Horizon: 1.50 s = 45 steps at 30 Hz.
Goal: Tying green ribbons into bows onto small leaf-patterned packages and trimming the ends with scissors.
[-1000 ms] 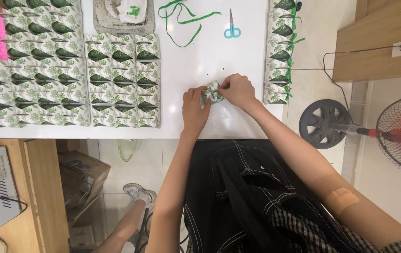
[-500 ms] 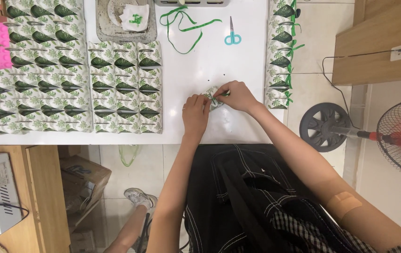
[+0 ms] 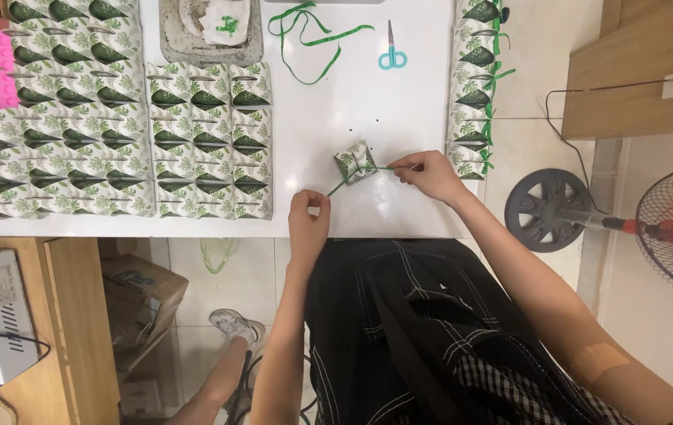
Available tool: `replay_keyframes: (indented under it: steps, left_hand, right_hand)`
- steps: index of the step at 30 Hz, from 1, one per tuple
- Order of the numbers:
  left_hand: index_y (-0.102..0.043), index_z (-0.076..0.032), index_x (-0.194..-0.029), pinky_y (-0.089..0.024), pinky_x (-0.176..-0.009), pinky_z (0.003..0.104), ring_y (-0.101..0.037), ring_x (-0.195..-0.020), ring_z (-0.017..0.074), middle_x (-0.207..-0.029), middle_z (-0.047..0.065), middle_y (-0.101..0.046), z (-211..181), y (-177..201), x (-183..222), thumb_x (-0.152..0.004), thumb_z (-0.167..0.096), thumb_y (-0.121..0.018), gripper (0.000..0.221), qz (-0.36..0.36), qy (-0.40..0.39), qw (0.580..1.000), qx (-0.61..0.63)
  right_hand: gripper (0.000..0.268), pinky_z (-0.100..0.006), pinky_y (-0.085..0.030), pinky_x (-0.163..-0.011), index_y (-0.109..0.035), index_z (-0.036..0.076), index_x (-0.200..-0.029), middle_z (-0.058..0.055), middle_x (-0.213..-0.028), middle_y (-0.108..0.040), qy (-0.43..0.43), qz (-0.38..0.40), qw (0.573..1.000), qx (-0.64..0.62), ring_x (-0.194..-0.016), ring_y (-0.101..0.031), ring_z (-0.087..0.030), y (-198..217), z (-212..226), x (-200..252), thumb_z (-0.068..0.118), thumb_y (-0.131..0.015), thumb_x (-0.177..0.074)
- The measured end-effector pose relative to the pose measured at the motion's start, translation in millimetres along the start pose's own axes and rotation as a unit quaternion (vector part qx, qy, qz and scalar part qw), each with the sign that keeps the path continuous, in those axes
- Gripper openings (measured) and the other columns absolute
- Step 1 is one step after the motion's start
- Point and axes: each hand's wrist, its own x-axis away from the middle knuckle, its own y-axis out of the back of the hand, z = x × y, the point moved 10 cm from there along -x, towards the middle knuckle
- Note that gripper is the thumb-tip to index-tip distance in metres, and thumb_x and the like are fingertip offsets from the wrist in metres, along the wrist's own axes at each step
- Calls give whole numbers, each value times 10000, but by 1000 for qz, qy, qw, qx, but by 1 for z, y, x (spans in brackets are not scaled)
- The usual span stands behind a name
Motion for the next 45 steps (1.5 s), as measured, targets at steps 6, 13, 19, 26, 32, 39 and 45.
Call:
replay_keyframes:
  steps: [6,13,19,26,32,39,45]
  left_hand:
    - [-607,-53,-896,-535,-761,393,-650,-968,298,-1168,131,-664,-85,-3,25,-850,-78,-703,109,9,-206,974,-97]
    - [-683,-56,-1083,-562,-764,349,-691,-908,213,-984,56,-712,-46,-73,24,-929,-123,-696,169,185,-102,977,-17]
    - [-705,-57,-1017,-548,-727,295,-693,-880,154,-982,48,-732,-32,-76,19,-886,-131,-778,168,130,-45,985,101]
    - [-749,-71,-1092,-517,-730,283,-698,-907,151,-1023,53,-722,-38,-72,29,-909,-50,-721,186,118,-71,984,114]
    - [-749,-82,-1105,-521,-741,286,-702,-915,165,-1010,58,-719,-47,-64,33,-905,-26,-736,208,65,-99,988,96]
    - [-752,-78,-1120,-553,-759,317,-681,-940,219,-1034,71,-708,-57,-59,31,-885,6,-741,250,52,-172,982,55]
    - [-760,-62,-1077,-563,-801,357,-677,-950,248,-1032,74,-706,-70,-54,29,-862,10,-770,227,60,-255,965,6]
  right_hand:
    - [242,-291,-571,-714,-809,111,-1123,-71,-984,-743,81,-47,995,46,-786,-721,-149,-13,9,8,89,-718,-900]
    - [224,-282,-594,-777,-759,33,-1048,-74,-905,-808,36,-34,997,-51,-868,-772,-130,-32,-7,10,108,-804,-842]
    - [254,-279,-512,-753,-747,31,-1128,-78,-991,-793,-118,22,975,-188,-900,-720,-143,-32,-21,16,65,-770,-877]
    - [306,-307,-635,-847,-692,7,-1180,-110,-1029,-755,-144,50,948,-280,-933,-751,-199,-44,-29,12,43,-740,-879]
    - [328,-362,-601,-888,-641,-49,-1195,-169,-1060,-740,-135,68,930,-335,-974,-760,-261,-55,-32,10,0,-711,-878]
    - [337,-385,-583,-934,-608,-74,-1223,-179,-1129,-702,-166,94,886,-422,-1029,-738,-275,-69,-52,-1,-54,-666,-892]
    - [366,-386,-586,-958,-594,-38,-1266,-163,-1134,-710,-190,105,881,-419,-1018,-734,-266,-75,-63,-8,-21,-654,-906]
